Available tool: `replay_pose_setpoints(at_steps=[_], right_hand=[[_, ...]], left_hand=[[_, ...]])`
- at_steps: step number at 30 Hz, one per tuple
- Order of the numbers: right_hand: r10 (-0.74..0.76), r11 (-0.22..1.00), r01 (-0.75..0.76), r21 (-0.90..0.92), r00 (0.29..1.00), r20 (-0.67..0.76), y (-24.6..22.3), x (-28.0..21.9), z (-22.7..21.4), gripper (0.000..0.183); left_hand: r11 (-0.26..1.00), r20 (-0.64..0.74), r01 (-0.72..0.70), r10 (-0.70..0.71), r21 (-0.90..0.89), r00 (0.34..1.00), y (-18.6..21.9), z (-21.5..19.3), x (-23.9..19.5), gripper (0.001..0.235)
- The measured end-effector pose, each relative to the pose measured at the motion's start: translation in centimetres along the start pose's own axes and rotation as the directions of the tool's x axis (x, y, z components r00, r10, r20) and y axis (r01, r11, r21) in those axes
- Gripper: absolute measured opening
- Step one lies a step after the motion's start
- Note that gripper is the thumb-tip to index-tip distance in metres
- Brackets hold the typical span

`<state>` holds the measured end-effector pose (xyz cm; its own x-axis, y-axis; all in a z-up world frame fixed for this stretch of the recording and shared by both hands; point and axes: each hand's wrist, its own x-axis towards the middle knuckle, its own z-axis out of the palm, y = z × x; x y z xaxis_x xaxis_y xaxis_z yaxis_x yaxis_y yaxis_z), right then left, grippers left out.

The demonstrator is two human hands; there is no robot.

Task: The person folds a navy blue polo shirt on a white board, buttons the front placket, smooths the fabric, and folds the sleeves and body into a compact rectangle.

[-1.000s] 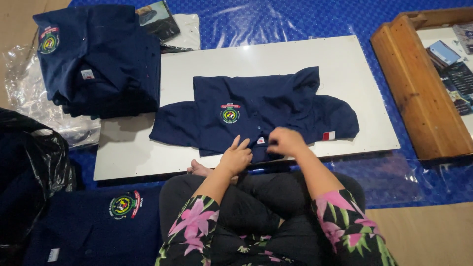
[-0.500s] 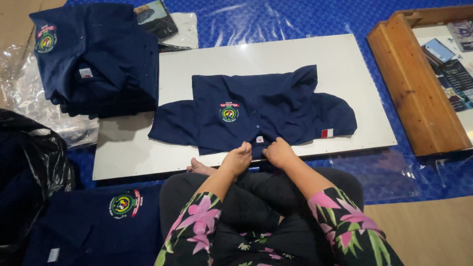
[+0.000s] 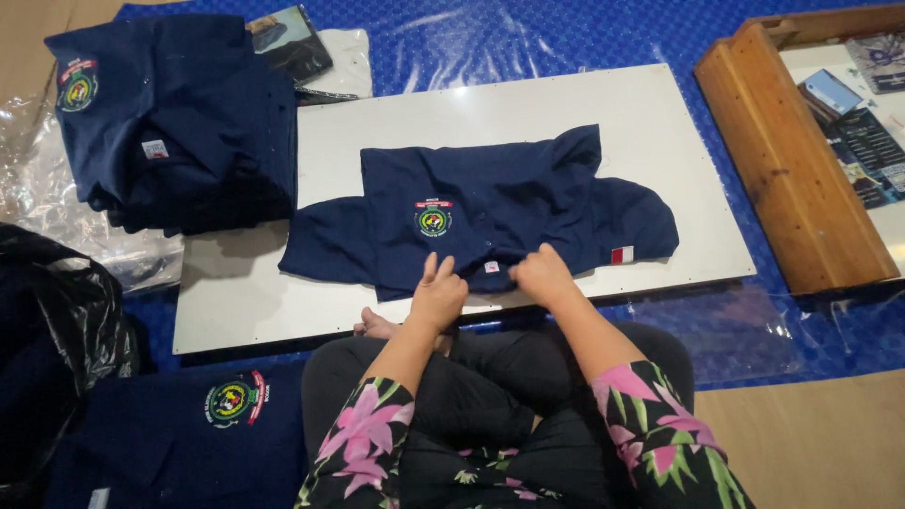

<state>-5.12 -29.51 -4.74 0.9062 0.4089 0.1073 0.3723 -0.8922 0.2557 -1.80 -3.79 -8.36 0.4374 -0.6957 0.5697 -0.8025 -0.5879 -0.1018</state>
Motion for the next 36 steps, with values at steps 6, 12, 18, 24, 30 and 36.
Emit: replay_pose_setpoints(at_steps=[6,12,18,24,30,36], right_hand=[[-0.039,0.999,0.038,-0.015,0.994,-0.099,-1.6,0.3,-0.1,0.012],[0.025,0.9,-0.224,0.375,0.884,0.467,-1.5,0.8,-4.3,0.023],[0.491,0.546,-0.383,0.745,0.867,0.086,3.9,-0.7,-5.1,0.009],[0.114,0.748,-0.433,0.503,0.83,0.545,2.1,0.0,2.2,0.017],[0.441,0.508,-0.579,0.638,0.811,0.385,4.4,0.2,0.2,0.02],[0.546,0.478,-0.648,0.593,0.748,0.377,5.8,-0.2,2.0,0.025]], left_hand=[[0.974,-0.107,-0.145,0.164,0.172,0.981,1.1,6.1,-2.3,0.017],[0.947,0.17,-0.256,0.29,-0.193,0.942,1.7,1.5,-1.3,0.018],[0.943,0.008,0.189,-0.195,-0.274,0.981,-2.1,1.5,-1.0,0.031],[0.955,0.842,0.289,-0.105,-0.062,0.53,0.8,-7.2,3.8,0.083],[0.969,0.84,0.232,-0.055,-0.086,0.539,1.0,-10.2,5.5,0.101],[0.926,0.361,-0.033,0.179,-0.377,0.915,7.5,0.5,2.0,0.043]])
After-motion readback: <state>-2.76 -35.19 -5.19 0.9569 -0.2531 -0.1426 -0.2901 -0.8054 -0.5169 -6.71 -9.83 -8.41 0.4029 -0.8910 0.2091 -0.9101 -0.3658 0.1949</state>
